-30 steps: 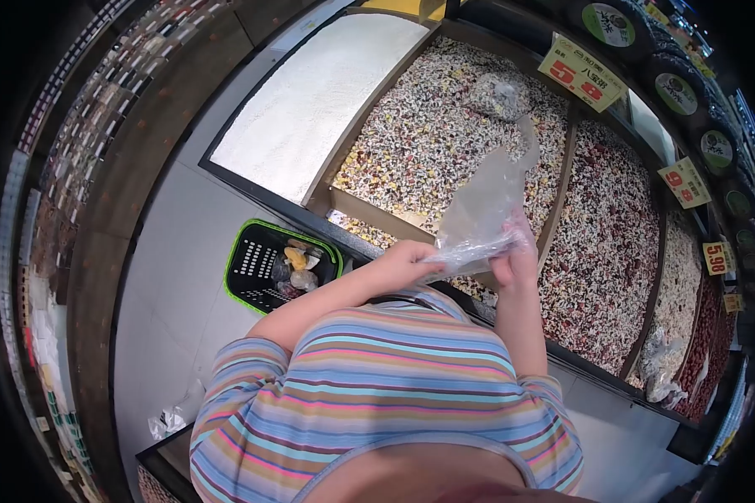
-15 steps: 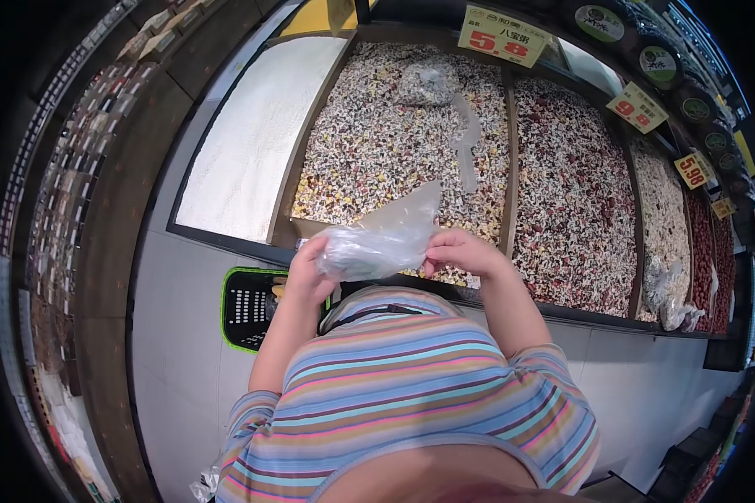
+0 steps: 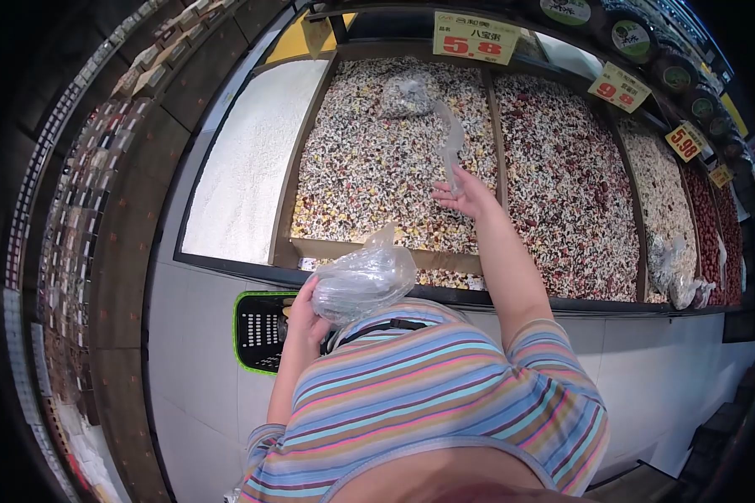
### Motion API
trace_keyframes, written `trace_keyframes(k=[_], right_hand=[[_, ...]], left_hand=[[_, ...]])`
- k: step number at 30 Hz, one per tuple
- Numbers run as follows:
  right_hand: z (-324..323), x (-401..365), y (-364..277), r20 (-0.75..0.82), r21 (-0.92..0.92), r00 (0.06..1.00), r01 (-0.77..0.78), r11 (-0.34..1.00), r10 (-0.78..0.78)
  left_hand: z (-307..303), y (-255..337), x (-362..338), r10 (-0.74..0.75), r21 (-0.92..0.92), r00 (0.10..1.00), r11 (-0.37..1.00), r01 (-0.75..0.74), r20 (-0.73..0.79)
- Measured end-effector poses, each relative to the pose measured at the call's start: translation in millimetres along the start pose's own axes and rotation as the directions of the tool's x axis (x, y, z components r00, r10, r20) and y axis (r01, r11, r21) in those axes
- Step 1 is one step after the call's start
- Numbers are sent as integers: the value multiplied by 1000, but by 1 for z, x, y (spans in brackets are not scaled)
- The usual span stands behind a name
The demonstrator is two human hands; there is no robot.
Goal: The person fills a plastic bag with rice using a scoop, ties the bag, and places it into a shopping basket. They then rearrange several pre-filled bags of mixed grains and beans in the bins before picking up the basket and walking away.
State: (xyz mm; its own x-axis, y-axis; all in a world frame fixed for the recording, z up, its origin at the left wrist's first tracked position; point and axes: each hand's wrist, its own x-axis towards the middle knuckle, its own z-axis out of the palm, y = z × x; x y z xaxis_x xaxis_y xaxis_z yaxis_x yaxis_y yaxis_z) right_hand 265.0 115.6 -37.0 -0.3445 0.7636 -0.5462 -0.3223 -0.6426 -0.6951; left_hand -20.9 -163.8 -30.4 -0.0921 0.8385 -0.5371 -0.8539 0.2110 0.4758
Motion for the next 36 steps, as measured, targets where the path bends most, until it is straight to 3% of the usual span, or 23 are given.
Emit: trace_keyframes(k=[1,4,5,8,9,13,15,17,21,28,36], right_hand=[[5,3,-2,40,63,999,-40,997,37],[3,24,-7,-9,-95,996,91,991,-92],[0,22,-6,-104,-197,983,131,972,-153],[-5,-1,-9,-114,-601,909,257,756,-400],[-4,-15,-10,-124,-613,894,273,742,-431],[-22,-37,-4,-82,-579,868,359,732,-490],[-28,-46,-4,-7,-313,920,371,874,-393],[-31,-60,-1,101,-56,932,354,933,-348],[-33,-87,7,233,167,927,261,951,-295],[-31,-111,36,311,86,922,213,973,-230],[-4,-127,65,228,-282,948,283,917,-222]], left_hand=[[13,1,-7,-14,20,1000,1000,13,24],[22,5,-9,34,76,999,997,-34,3],[25,8,-12,52,77,999,996,-51,-14],[21,8,-19,85,69,995,994,-81,-52],[15,7,-18,89,59,995,995,-86,-53],[3,0,-11,46,20,997,999,-45,-57],[5,1,-8,20,15,998,1000,-19,-65],[8,2,-2,8,25,998,1000,-6,-60],[23,1,5,52,52,998,997,-53,19],[40,-1,5,88,36,995,995,-90,55],[28,-6,-10,125,-4,991,992,-126,-53]])
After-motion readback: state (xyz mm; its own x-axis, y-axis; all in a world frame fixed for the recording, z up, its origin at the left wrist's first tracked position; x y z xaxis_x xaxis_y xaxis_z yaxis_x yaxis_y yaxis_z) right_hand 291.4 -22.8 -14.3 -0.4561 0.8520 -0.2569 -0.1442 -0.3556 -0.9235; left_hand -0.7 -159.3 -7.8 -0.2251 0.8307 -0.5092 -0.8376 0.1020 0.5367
